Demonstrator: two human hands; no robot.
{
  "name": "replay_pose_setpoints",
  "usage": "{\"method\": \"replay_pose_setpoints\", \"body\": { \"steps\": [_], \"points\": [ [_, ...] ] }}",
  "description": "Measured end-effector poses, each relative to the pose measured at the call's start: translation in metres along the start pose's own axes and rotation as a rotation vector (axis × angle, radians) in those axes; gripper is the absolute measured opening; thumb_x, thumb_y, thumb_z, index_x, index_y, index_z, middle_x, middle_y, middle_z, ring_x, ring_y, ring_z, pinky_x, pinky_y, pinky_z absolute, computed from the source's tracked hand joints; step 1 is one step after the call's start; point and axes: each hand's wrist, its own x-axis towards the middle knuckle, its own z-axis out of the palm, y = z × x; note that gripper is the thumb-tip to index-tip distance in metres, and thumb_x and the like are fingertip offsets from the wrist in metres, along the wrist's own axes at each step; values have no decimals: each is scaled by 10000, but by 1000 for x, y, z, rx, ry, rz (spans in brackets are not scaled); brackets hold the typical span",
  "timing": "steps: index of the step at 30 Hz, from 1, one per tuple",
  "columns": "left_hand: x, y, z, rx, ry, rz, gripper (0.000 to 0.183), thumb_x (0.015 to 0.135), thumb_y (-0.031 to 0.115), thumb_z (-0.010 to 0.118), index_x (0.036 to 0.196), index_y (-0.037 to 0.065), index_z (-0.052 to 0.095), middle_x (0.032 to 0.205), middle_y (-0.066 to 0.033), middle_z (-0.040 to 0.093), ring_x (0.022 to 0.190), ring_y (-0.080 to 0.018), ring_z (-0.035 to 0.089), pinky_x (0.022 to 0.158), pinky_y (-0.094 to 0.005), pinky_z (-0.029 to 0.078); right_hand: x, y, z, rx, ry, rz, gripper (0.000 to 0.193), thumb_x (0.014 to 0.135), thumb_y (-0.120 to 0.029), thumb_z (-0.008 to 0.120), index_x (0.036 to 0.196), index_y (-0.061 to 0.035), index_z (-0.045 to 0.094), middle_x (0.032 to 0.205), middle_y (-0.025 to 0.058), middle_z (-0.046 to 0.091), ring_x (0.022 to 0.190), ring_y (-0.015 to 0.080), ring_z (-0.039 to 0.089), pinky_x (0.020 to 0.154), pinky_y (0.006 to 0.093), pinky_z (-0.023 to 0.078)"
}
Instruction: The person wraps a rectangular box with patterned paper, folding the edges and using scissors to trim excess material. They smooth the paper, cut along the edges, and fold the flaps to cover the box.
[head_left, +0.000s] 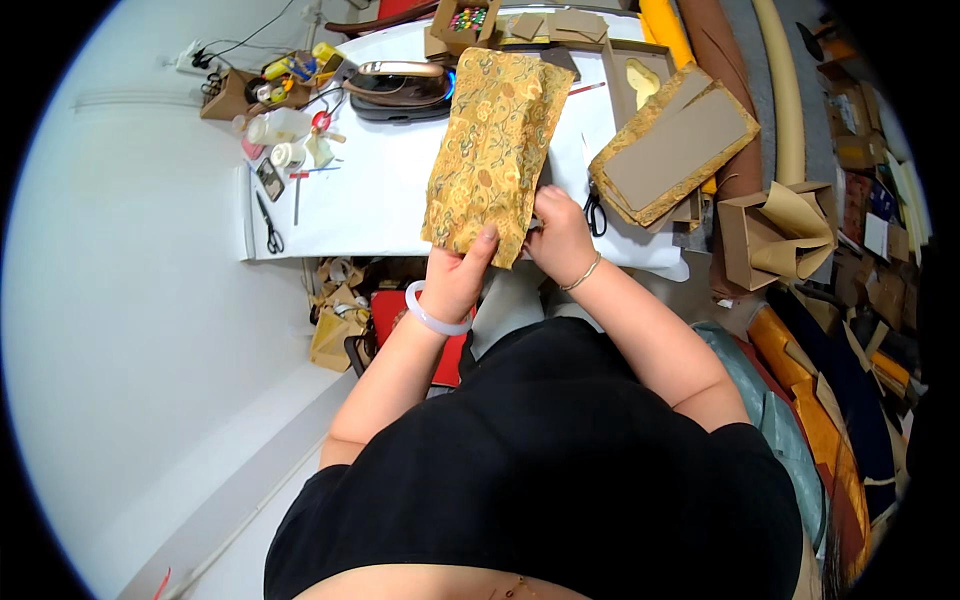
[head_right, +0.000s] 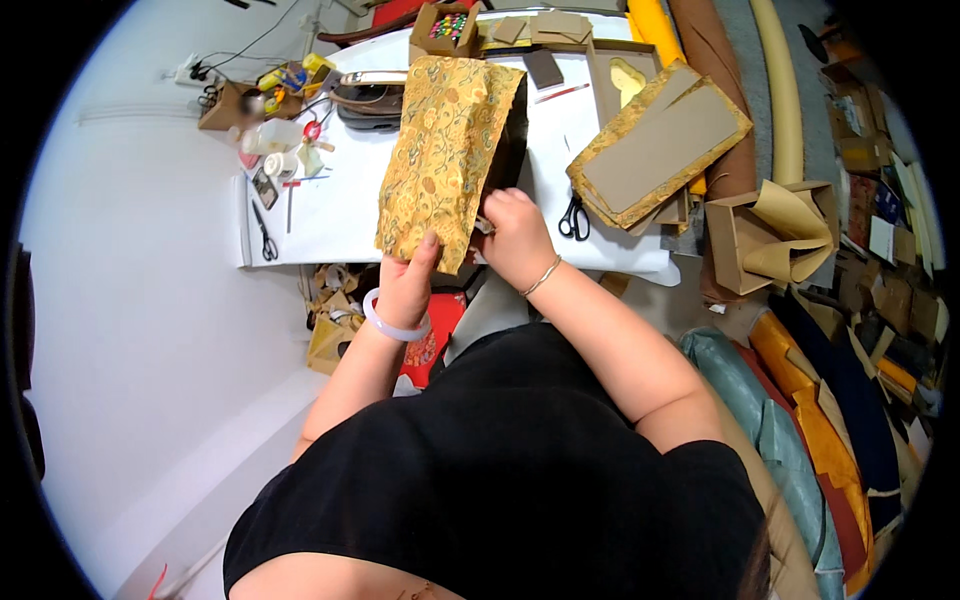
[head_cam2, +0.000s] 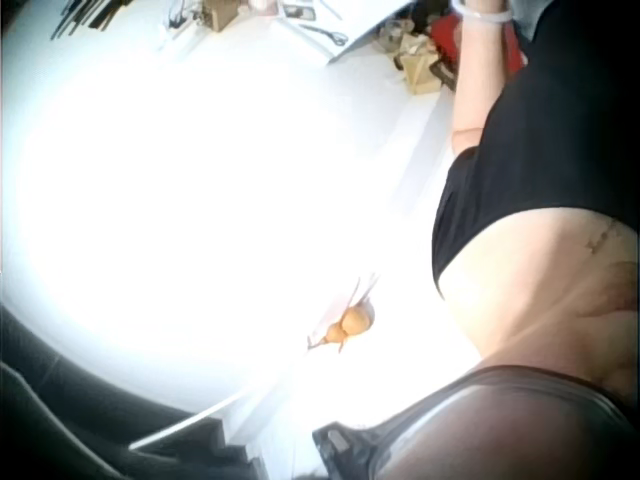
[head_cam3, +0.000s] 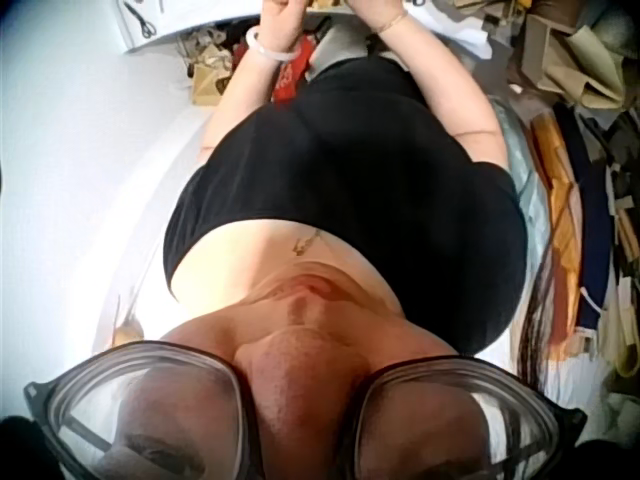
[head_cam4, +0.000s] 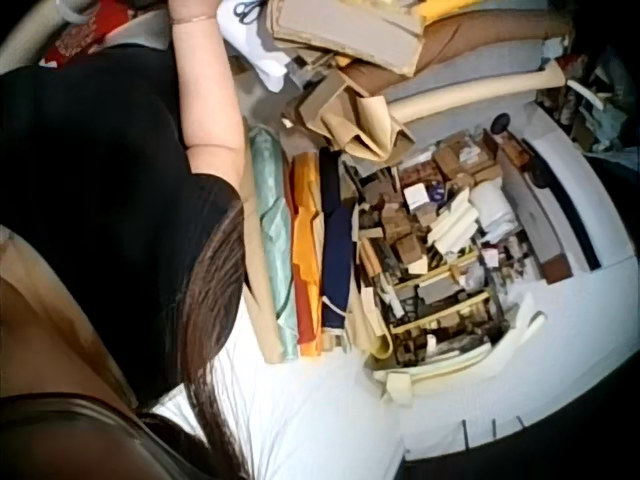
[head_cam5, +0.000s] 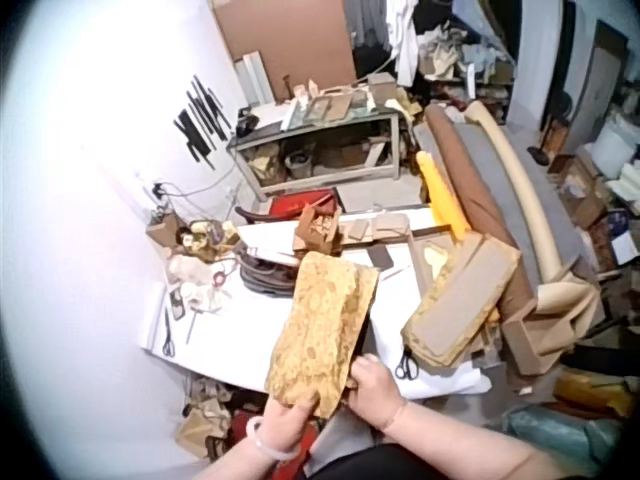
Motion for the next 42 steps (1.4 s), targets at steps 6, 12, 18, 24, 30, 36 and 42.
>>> {"method": "replay_pose_setpoints", "body": {
  "steps": [6,12,18,24,30,36,42],
  "points": [
    [9,-5,-13,-52,22,5,375,1016,124,613,1360,-12,549,1294,-73,633,1167,-164,593,996,-328,481,6,-11,-3,-8,-31,9,329,626,-56,835,916,-56,680,800,126,633,783,370,593,738,432,497],
    [13,0,-18,16,-35,104,359,1020,100,593,1353,-27,555,1302,-93,636,1169,-178,602,1000,-330,478,8,-9,4,-19,-62,32,364,622,-53,838,953,-65,689,820,112,653,788,352,608,763,420,502],
    [15,1,-25,-8,-9,109,391,1038,170,585,1376,-18,532,1309,-88,625,1179,-171,591,1020,-332,460,16,-15,6,-2,-80,18,354,648,-42,821,977,-74,695,844,110,672,806,337,638,778,401,512],
    [19,-1,-28,-114,-27,108,344,1055,173,565,1341,-18,572,1273,-76,648,1148,-151,597,993,-315,472,20,-15,7,-28,-98,57,263,705,-41,775,947,-62,673,842,126,664,794,375,624,742,433,526],
    [10,-13,-27,-92,-1,113,373,1075,183,513,1388,-20,523,1328,-84,613,1196,-166,578,1044,-334,444,18,-19,10,-8,-100,77,260,703,-40,776,936,-49,660,824,126,647,785,381,615,730,435,521],
    [10,-13,-18,-61,51,210,376,1075,190,520,1389,-16,524,1336,-77,607,1205,-153,564,1046,-320,431,19,-24,12,-5,-80,65,294,683,-26,782,948,-47,659,799,110,632,775,359,612,719,423,511],
    [8,-12,-16,-59,64,202,375,1072,197,530,1386,-9,533,1336,-77,610,1203,-156,562,1048,-319,427,17,-25,12,-12,-80,77,299,686,-2,758,967,-48,666,821,111,648,786,352,617,731,419,514]
  ]
}}
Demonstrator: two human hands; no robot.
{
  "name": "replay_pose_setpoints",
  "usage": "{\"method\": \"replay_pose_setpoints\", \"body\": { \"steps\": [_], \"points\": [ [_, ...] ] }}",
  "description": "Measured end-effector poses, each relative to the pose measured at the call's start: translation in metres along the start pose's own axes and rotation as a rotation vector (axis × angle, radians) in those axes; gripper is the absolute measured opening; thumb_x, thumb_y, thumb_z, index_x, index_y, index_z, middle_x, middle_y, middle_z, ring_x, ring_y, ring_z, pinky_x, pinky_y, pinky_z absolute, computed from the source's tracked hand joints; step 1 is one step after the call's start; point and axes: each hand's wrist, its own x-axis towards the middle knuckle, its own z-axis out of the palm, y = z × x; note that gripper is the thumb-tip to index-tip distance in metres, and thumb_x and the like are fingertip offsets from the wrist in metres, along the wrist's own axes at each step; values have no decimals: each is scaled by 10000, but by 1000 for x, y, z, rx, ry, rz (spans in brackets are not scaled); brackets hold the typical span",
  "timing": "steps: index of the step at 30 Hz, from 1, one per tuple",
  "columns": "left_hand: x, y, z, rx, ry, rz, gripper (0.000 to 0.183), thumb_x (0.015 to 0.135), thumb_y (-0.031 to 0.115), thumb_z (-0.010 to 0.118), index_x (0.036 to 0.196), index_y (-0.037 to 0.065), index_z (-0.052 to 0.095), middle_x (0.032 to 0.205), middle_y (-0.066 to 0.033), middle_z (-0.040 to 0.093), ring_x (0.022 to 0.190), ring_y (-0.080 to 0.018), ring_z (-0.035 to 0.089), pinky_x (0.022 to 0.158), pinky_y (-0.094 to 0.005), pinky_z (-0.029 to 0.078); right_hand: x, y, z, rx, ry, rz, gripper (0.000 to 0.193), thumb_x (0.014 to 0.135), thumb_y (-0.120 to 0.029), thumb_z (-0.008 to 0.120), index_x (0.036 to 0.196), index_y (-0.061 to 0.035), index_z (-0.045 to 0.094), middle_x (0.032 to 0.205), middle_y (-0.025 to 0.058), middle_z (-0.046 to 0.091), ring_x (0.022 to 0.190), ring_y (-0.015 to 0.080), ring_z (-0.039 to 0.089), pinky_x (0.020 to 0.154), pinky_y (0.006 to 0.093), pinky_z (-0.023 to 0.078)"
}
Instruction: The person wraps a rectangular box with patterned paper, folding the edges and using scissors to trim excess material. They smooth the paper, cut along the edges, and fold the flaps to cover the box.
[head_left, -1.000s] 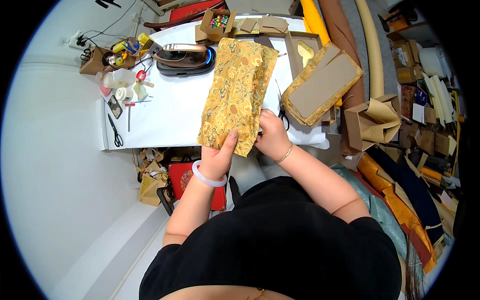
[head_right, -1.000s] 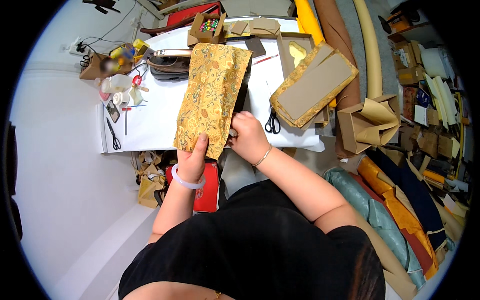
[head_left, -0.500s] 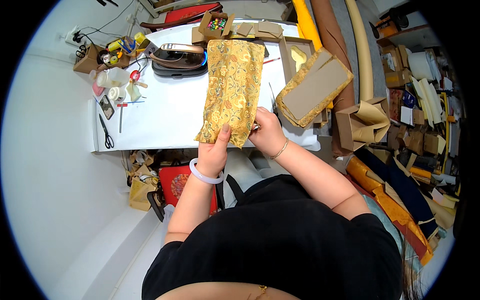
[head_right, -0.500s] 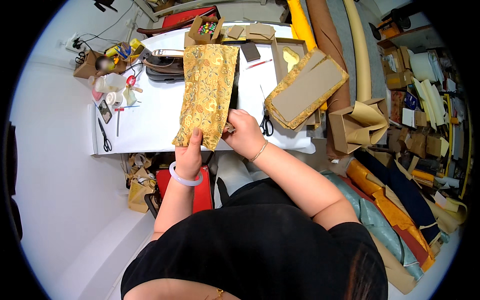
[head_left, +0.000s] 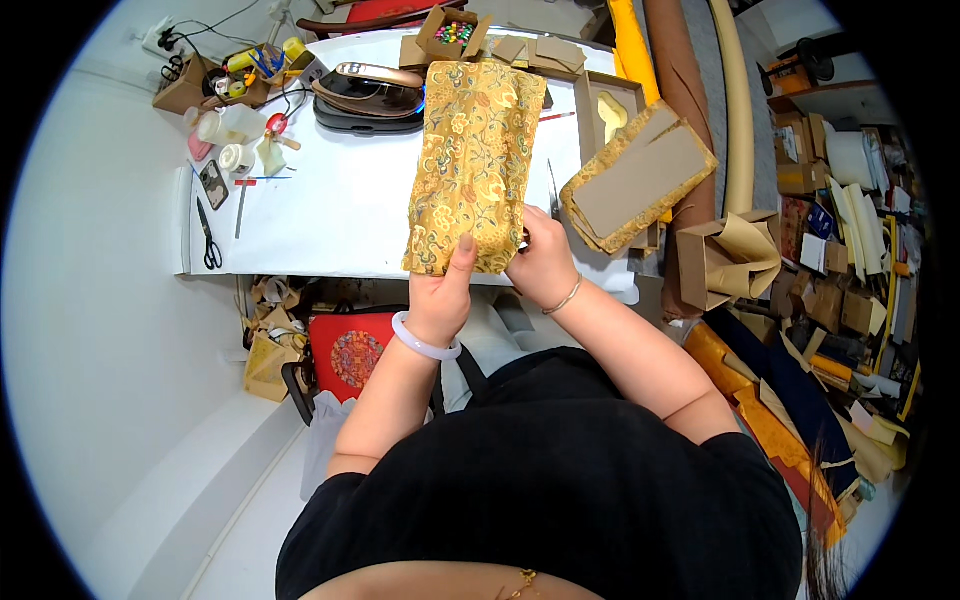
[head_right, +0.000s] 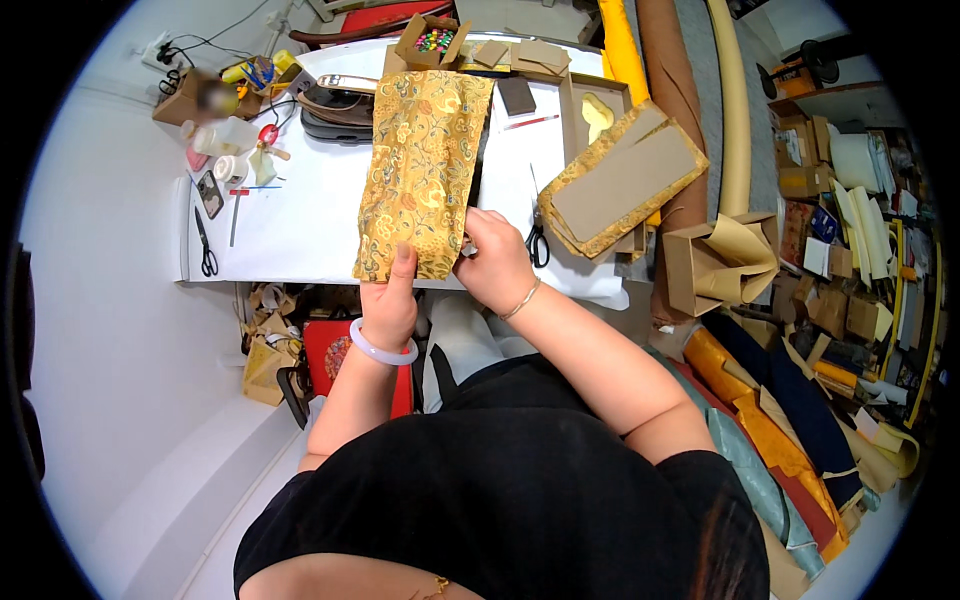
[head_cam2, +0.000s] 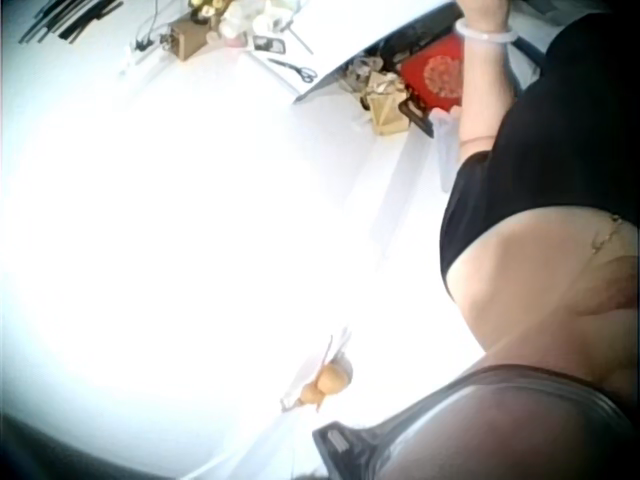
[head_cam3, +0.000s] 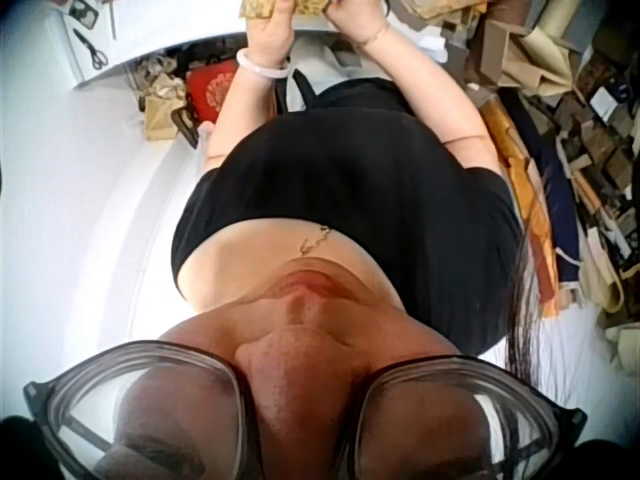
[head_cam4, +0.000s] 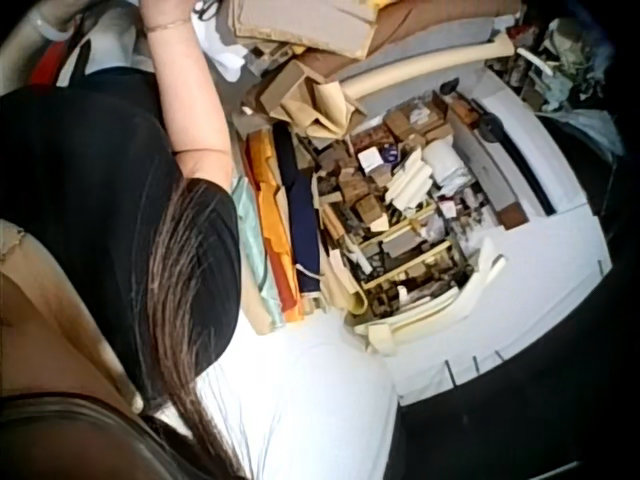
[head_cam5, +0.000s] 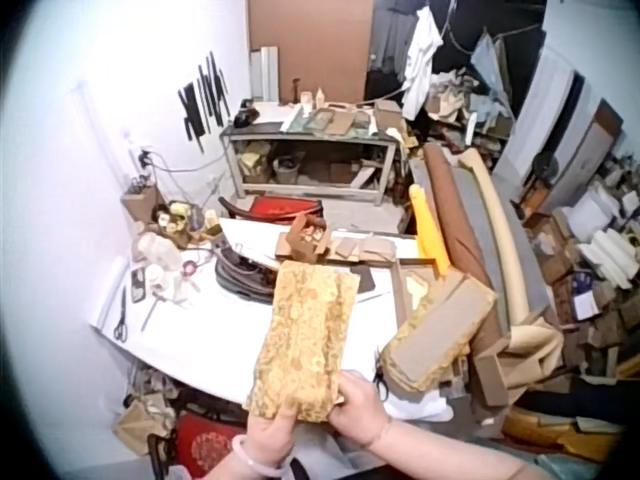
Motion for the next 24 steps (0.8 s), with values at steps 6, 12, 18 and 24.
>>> {"method": "replay_pose_setpoints", "body": {
  "steps": [6,12,18,24],
  "points": [
    [0,-6,-2,22,-20,-14,373,1063,185,548,1377,-18,539,1331,-78,614,1200,-160,567,1037,-323,439,2,-5,-4,36,-17,58,336,696,8,743,1023,-35,679,905,137,691,849,375,637,769,424,526],
    [7,-10,6,-1,2,87,336,1043,144,579,1334,-25,570,1283,-92,647,1155,-172,606,993,-320,472,2,0,-6,31,-15,52,332,718,11,732,1043,-23,677,929,163,702,883,396,644,787,435,528],
    [5,-17,2,35,-8,110,365,1039,125,575,1371,-23,539,1337,-93,617,1203,-172,580,1035,-330,448,1,2,-4,26,-21,47,328,717,6,735,1039,-15,678,935,164,704,886,395,647,790,433,528],
    [7,-15,1,-9,5,110,364,1020,89,593,1357,-38,538,1308,-116,632,1189,-186,599,1013,-333,472,3,2,-4,21,-23,31,330,713,-4,745,1037,-19,681,934,158,706,890,391,649,790,433,528]
  ]
}}
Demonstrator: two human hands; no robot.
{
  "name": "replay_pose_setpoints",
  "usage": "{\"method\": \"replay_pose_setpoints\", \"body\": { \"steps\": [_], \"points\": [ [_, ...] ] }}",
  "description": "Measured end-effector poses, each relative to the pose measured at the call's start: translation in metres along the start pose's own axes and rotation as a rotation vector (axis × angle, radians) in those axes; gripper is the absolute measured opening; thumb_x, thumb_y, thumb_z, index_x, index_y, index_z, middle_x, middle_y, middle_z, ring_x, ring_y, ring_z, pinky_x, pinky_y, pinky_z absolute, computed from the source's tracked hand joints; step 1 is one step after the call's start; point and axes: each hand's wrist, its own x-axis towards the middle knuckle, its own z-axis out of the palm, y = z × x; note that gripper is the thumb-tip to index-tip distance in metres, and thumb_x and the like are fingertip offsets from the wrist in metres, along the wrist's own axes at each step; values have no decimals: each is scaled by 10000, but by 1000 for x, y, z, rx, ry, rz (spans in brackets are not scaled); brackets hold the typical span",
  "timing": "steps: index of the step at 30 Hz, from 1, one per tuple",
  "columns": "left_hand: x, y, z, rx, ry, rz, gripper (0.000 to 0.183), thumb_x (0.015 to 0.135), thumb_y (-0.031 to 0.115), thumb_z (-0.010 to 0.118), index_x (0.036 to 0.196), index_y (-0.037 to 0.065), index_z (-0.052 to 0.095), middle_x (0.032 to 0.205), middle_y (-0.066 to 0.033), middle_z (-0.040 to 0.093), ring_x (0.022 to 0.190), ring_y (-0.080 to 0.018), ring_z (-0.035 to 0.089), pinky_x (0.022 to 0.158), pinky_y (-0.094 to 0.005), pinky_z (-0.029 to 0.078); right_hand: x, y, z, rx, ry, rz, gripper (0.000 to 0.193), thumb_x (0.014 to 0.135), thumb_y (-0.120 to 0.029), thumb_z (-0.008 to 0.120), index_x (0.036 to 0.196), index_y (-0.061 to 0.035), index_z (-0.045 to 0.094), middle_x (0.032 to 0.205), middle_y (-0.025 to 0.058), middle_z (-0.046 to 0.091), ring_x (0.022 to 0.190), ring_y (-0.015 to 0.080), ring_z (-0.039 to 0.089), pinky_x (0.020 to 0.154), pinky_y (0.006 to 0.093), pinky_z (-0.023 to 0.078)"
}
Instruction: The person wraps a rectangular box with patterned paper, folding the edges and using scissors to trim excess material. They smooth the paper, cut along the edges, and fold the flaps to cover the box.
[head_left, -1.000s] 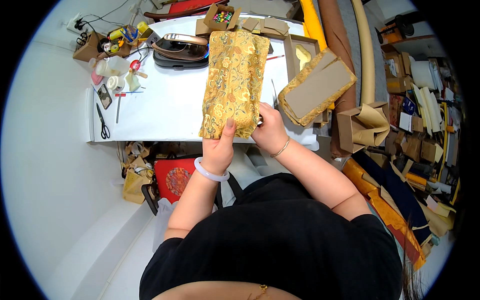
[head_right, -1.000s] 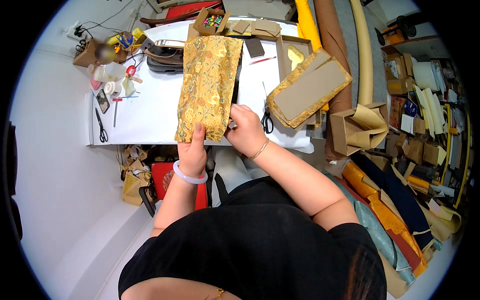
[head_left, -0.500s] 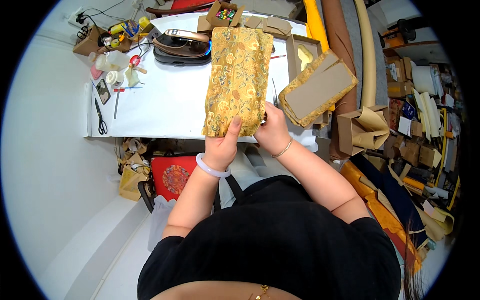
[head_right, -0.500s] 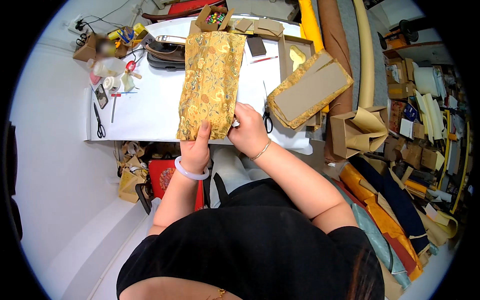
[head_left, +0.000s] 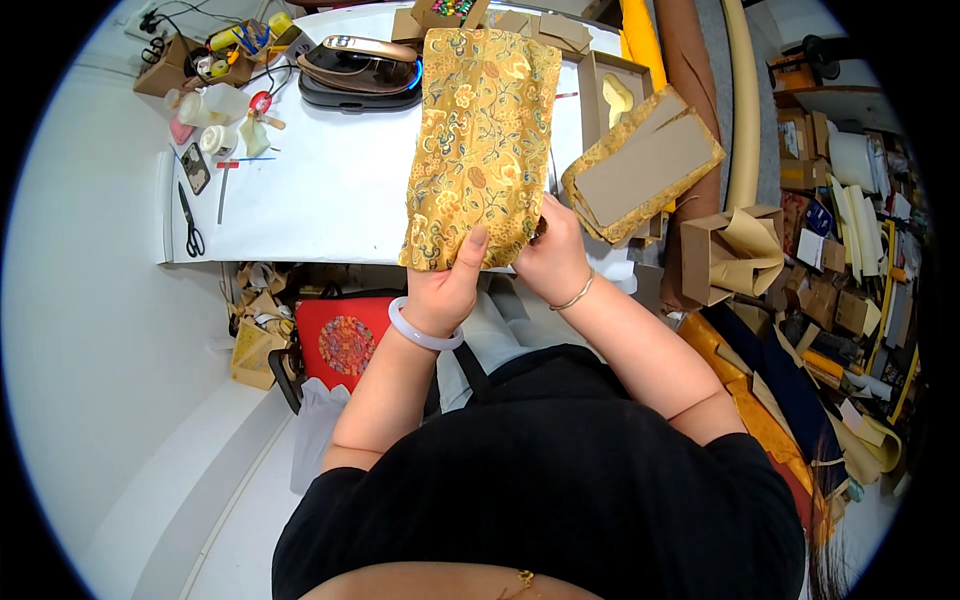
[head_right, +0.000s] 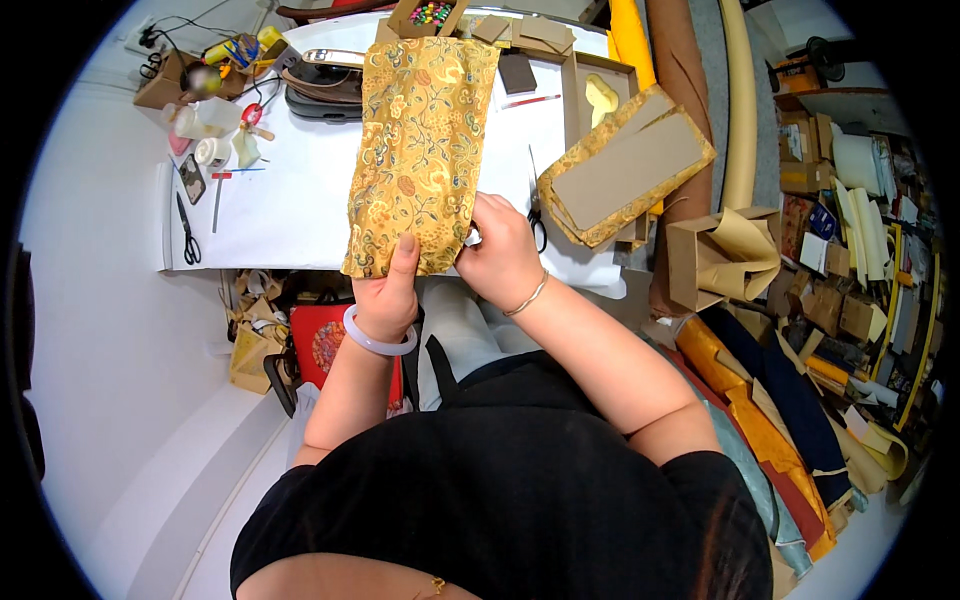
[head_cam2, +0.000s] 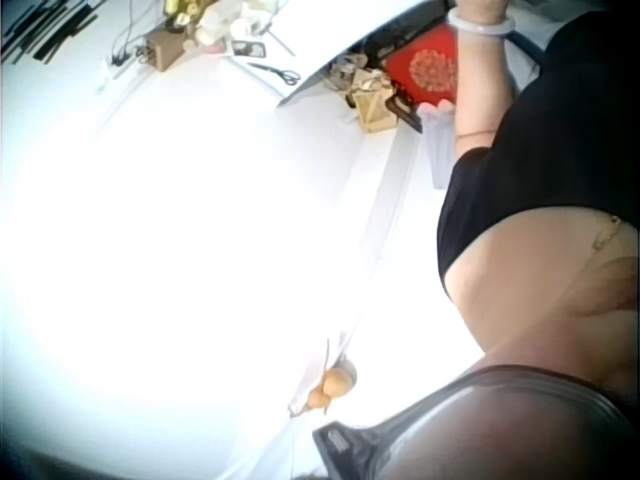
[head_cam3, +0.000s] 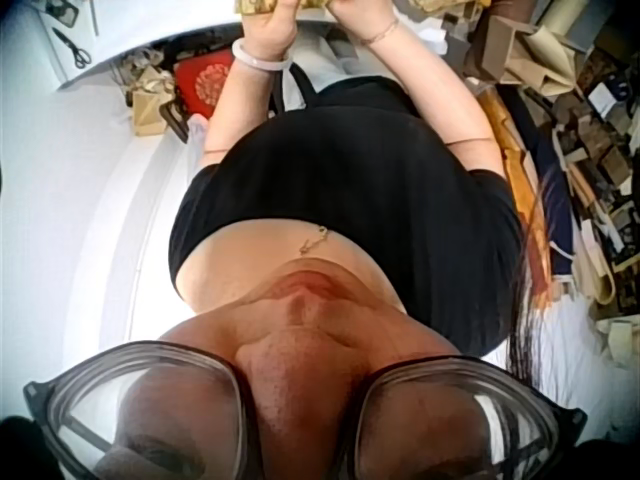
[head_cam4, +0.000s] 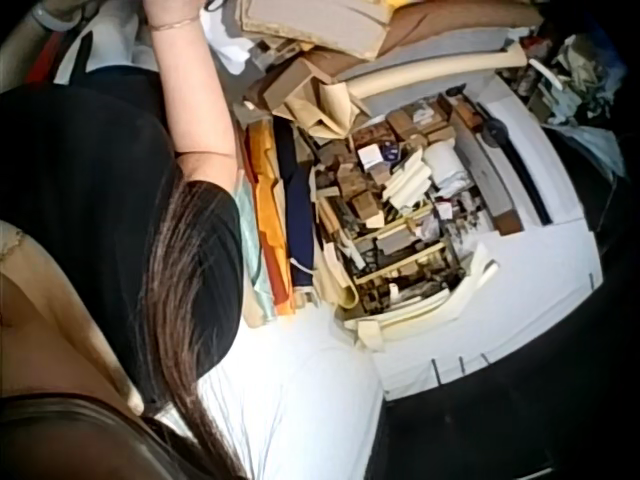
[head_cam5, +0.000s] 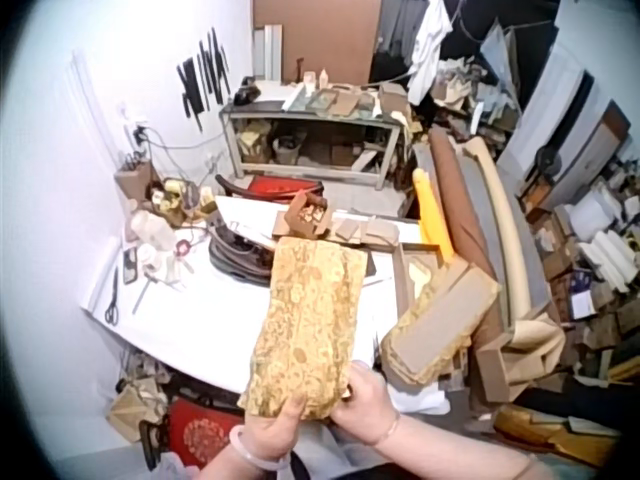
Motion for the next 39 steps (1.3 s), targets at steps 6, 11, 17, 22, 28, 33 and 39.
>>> {"method": "replay_pose_setpoints", "body": {
  "steps": [6,11,17,22,28,33,39],
  "points": [
    [-1,-2,-1,41,-11,11,370,1017,82,592,1365,-30,537,1318,-105,629,1192,-181,594,1023,-333,461,1,-1,0,14,14,-9,326,713,-19,755,1031,-26,684,934,152,708,877,389,653,792,432,528],
    [1,-5,-3,102,-9,41,379,984,82,654,1334,-33,561,1276,-106,655,1151,-181,622,992,-330,488,2,-1,-2,-3,10,-13,320,718,-38,764,1028,-35,686,923,143,706,860,381,655,786,431,530],
    [0,-5,-1,-13,1,-11,391,961,86,697,1316,-29,580,1263,-105,669,1142,-177,634,985,-329,499,2,-1,-3,-9,3,-23,324,719,-52,774,1031,-46,689,926,132,703,843,374,648,775,431,529],
    [0,-5,-6,78,-33,-27,393,955,72,700,1317,-27,583,1279,-108,665,1165,-182,629,996,-335,496,5,-1,-3,-22,-3,-35,340,702,-58,783,1029,-51,689,919,130,696,843,371,643,772,429,528],
    [-3,-8,-6,78,-25,-12,398,951,62,699,1321,-29,581,1278,-113,667,1167,-190,630,997,-341,494,3,3,-3,-25,-20,-50,346,689,-50,786,1020,-51,684,901,129,687,847,373,639,773,430,527],
    [-1,-8,-7,127,-51,14,399,951,54,695,1323,-29,578,1278,-112,667,1164,-190,633,994,-338,495,3,-2,-3,-10,-13,-17,356,689,-36,784,1032,-54,687,930,131,697,860,377,643,783,430,531],
    [-1,-6,-6,113,-43,-15,400,955,60,694,1325,-29,572,1276,-111,668,1157,-183,637,988,-329,501,0,0,-3,21,-24,42,342,692,-1,762,1023,-46,690,929,139,703,872,380,647,780,435,539]
  ]
}}
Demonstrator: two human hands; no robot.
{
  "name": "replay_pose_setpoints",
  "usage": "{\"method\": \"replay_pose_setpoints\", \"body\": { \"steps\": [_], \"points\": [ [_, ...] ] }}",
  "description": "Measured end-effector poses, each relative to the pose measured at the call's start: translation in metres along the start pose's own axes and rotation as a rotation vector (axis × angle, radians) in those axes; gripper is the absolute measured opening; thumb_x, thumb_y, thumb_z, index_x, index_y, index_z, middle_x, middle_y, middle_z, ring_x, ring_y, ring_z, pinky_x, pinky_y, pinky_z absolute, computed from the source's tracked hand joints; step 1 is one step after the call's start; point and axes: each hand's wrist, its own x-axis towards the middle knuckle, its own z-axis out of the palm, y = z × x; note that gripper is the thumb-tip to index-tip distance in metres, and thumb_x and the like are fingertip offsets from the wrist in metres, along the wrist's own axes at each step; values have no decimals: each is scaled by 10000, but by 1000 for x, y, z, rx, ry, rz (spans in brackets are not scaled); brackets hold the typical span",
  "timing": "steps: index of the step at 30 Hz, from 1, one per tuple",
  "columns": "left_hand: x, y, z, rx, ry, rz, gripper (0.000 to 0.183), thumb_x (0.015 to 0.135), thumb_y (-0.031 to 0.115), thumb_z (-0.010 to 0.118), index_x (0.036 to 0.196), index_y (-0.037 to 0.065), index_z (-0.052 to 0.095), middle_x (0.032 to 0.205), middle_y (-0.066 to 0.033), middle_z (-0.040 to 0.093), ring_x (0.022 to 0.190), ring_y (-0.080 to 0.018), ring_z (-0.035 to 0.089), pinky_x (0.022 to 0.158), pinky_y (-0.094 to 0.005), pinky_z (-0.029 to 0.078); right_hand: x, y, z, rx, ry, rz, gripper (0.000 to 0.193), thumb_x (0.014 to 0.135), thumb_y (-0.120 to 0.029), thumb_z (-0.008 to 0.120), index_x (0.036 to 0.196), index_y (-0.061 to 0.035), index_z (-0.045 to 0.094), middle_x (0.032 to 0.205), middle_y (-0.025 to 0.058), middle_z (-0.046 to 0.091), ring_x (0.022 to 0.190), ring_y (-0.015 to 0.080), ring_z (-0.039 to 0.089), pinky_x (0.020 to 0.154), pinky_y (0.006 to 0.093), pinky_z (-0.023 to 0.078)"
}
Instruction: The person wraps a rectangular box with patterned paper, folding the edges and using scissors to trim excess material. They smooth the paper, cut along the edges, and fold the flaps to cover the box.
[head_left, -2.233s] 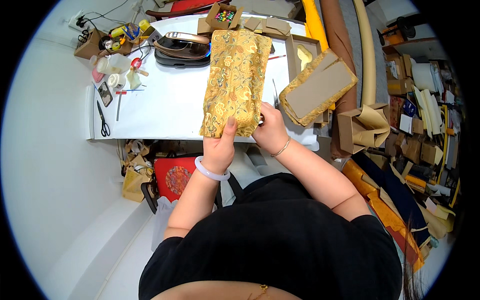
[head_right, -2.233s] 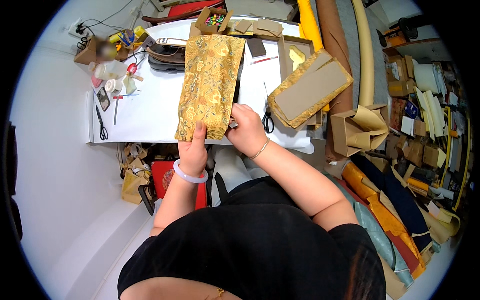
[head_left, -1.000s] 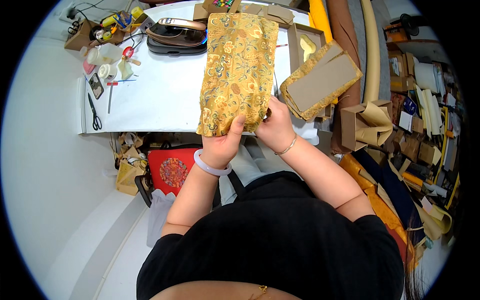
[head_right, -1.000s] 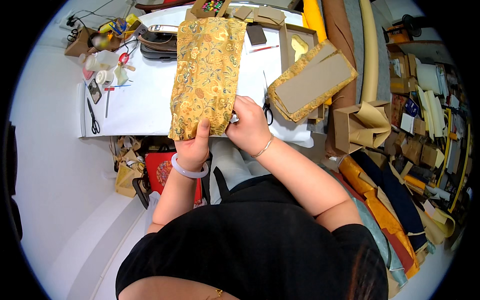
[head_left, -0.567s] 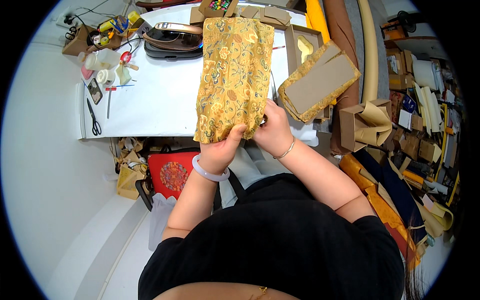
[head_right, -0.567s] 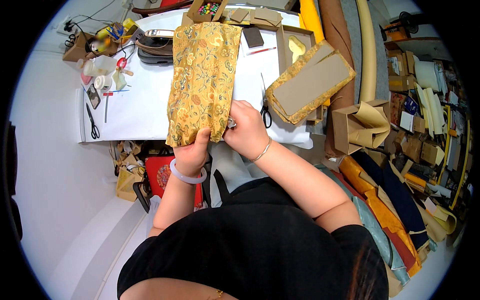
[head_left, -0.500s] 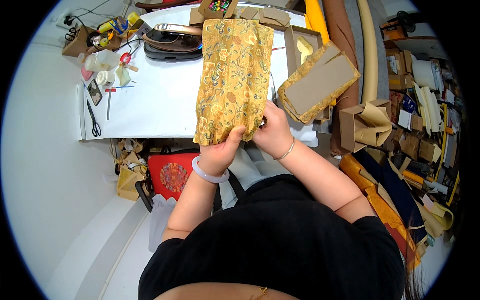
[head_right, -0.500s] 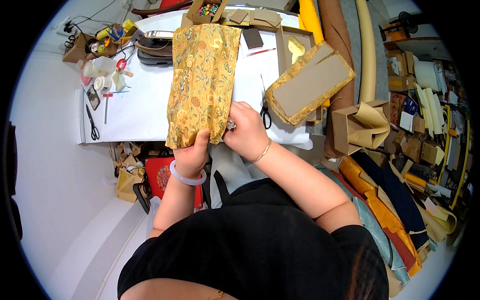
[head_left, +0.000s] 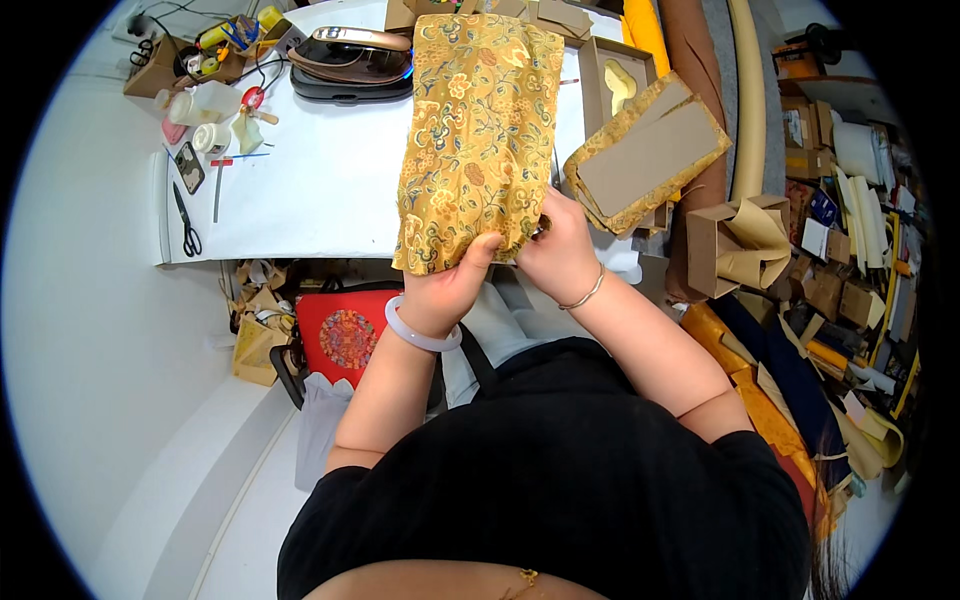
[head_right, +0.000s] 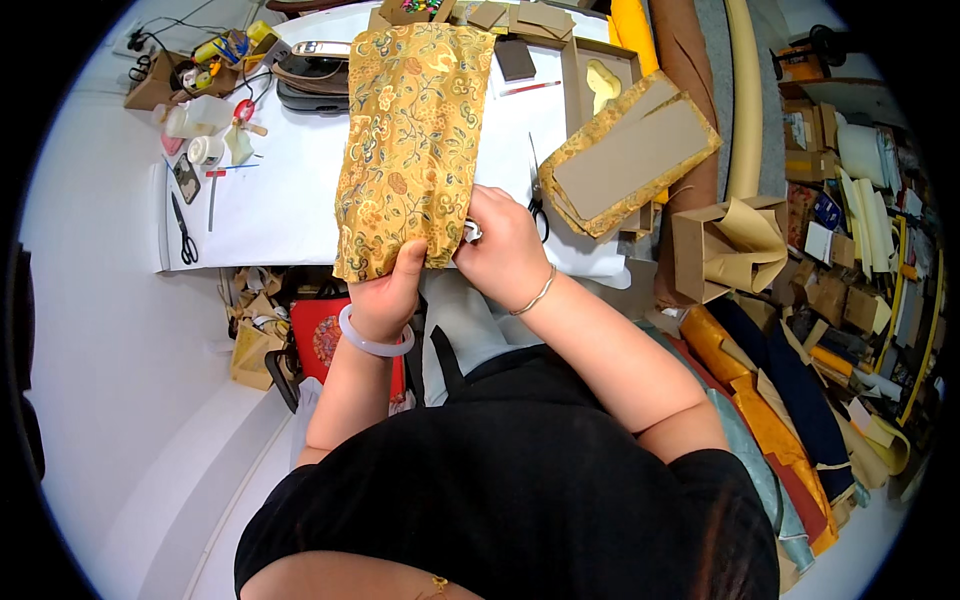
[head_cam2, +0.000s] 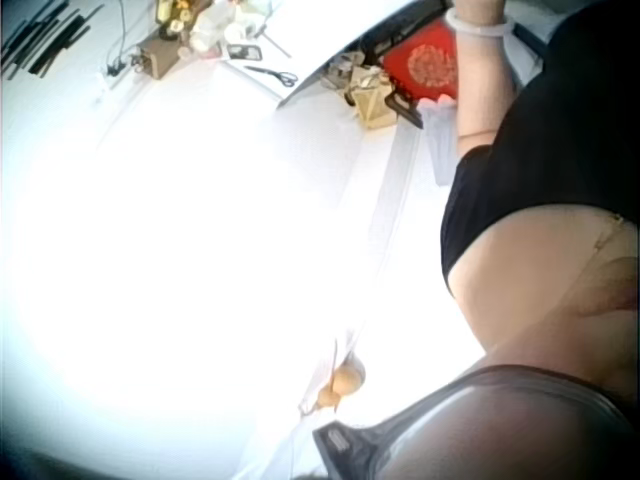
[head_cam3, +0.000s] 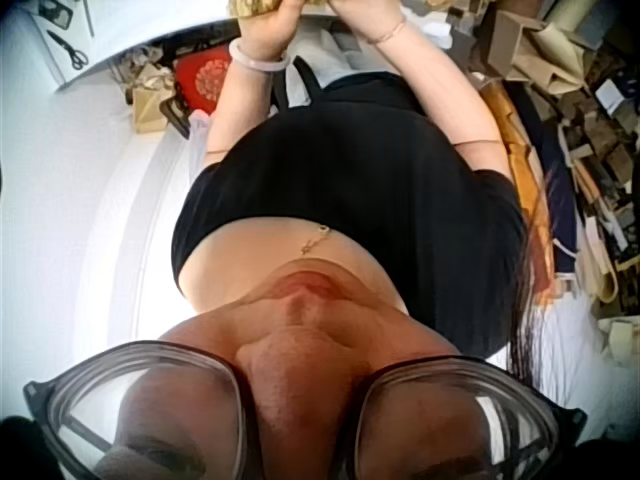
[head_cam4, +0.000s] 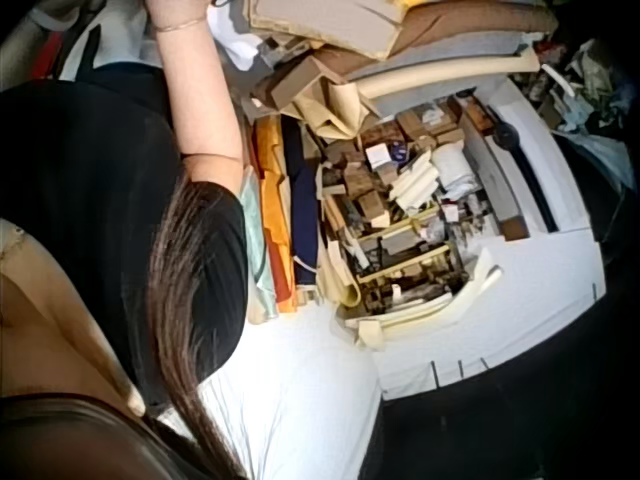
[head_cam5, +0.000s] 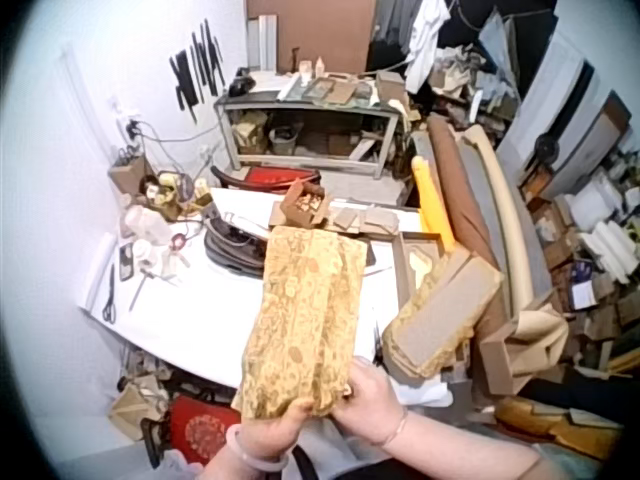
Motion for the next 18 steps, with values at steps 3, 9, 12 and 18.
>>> {"method": "replay_pose_setpoints", "body": {
  "steps": [3,9,12,18],
  "points": [
    [-1,-2,0,6,7,-7,405,955,64,696,1329,-28,569,1279,-110,666,1157,-183,637,988,-330,502,-2,1,-1,-1,-8,22,335,690,12,750,1015,-44,690,914,141,700,867,383,647,777,440,540],
    [-1,-2,0,26,2,6,410,958,64,693,1336,-24,563,1279,-112,663,1160,-185,635,988,-331,503,-6,5,-2,23,-27,83,327,696,23,763,1010,-31,688,908,154,700,854,366,666,766,408,551],
    [-2,-3,4,-19,24,-17,407,961,61,688,1339,-19,559,1281,-108,659,1161,-183,633,989,-332,504,-4,2,-6,105,-74,171,330,731,38,773,1045,-14,683,928,152,714,881,301,703,789,352,562],
    [-2,-6,10,-74,68,-53,402,963,64,687,1336,-13,558,1283,-104,653,1161,-181,631,986,-333,509,-1,4,-21,360,-208,395,508,811,23,768,1284,15,584,1208,136,687,1124,246,677,967,320,535]
  ]
}}
